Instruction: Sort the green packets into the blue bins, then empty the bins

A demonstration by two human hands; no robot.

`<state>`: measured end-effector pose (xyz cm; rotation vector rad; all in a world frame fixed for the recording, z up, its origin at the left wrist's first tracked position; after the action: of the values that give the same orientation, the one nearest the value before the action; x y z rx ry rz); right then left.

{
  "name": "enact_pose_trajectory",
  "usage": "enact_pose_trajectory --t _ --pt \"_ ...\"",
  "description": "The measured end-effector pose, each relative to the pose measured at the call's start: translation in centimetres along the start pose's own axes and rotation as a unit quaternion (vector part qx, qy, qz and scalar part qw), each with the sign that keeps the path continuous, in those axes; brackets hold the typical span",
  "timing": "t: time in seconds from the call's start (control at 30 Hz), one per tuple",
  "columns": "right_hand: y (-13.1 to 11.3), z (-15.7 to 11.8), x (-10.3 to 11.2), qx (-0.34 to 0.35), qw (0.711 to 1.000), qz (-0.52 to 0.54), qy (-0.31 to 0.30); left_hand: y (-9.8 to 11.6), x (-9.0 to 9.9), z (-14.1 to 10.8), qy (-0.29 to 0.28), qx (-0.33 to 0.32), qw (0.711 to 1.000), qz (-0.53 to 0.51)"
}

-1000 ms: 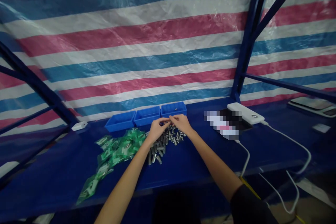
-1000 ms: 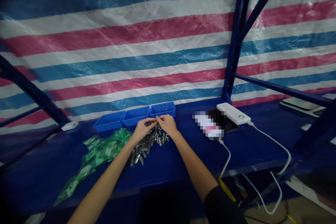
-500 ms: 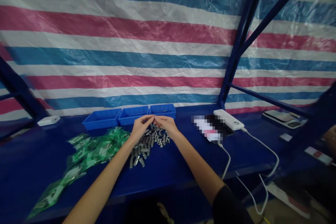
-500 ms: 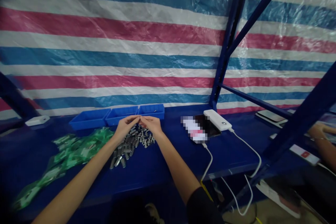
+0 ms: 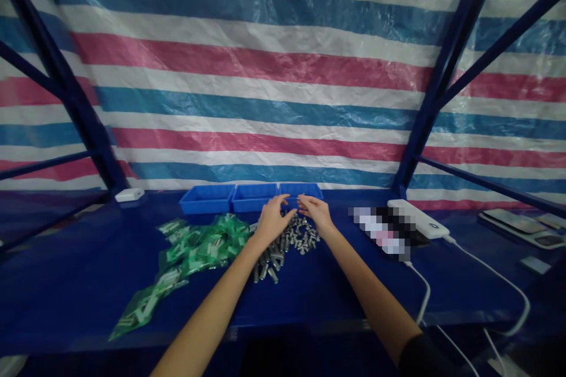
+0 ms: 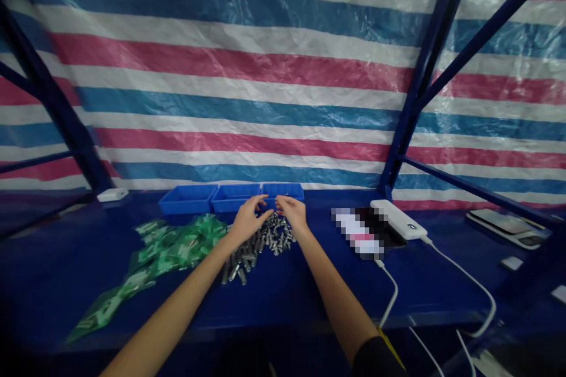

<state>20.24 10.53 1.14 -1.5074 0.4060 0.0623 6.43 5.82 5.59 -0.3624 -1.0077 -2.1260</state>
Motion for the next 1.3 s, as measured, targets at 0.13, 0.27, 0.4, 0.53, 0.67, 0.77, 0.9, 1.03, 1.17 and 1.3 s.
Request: enact_pose_trajectory --t 0.13,0.27,0.4,0.53,0.67,0.77,0.9,1.03,1.17,1.3 --pt "-1.0 1.4 2.5 0.058 0.994 -0.034 0.092 1.4 -1.3 -1.8 -0.125 -0.060 0.984 0.109" --pt "-1.7 1.7 2.7 0.075 0.994 -0.027 0.073 2.0 -2.5 -3.1 -0.197 -0.083 0.966 0.145" --pt "-2.4 1.3 0.8 0.097 0.995 -0.005 -0.035 1.9 -3.0 -3.2 -0.217 -0.097 0.957 0.167" --pt "-3.0 0.6 0.4 0.187 0.960 -0.206 -0.031 1.8 -2.9 -3.0 -0.221 -0.079 0.959 0.161" --pt "-3.3 -0.7 0.3 0.269 0.865 -0.423 -0.009 1.5 -2.8 -2.6 -0.216 -0.054 0.964 0.142" --pt "-2.9 -1.4 0.1 0.269 0.835 -0.479 -0.017 0.7 -3.0 -2.4 -0.215 -0.026 0.971 0.098" --pt "-2.1 -1.8 -0.3 0.263 0.826 -0.498 -0.035 0.3 -3.6 -2.7 -0.223 -0.017 0.974 0.032" --pt "-1.5 -1.8 -0.3 0.257 0.817 -0.515 -0.044 0.6 -3.4 -3.0 -0.185 -0.041 0.976 0.103" --pt "-0.9 -1.7 -0.1 0.249 0.820 -0.513 -0.044 1.0 -3.0 -3.3 -0.184 -0.047 0.973 0.134" --pt "-0.5 -1.4 0.1 0.244 0.842 -0.478 -0.054 1.1 -2.8 -3.2 -0.192 -0.039 0.973 0.126"
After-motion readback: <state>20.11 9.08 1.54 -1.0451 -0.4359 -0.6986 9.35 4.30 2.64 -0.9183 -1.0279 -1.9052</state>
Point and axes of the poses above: each hand's wrist, its own z-axis towards the middle knuckle, its own x-axis out of the back of the hand, y = z × x, the point moved 7 cm from there along z, towards the middle knuckle, and after that the axes turned 11 degrees about y, right-handed, at the moved point
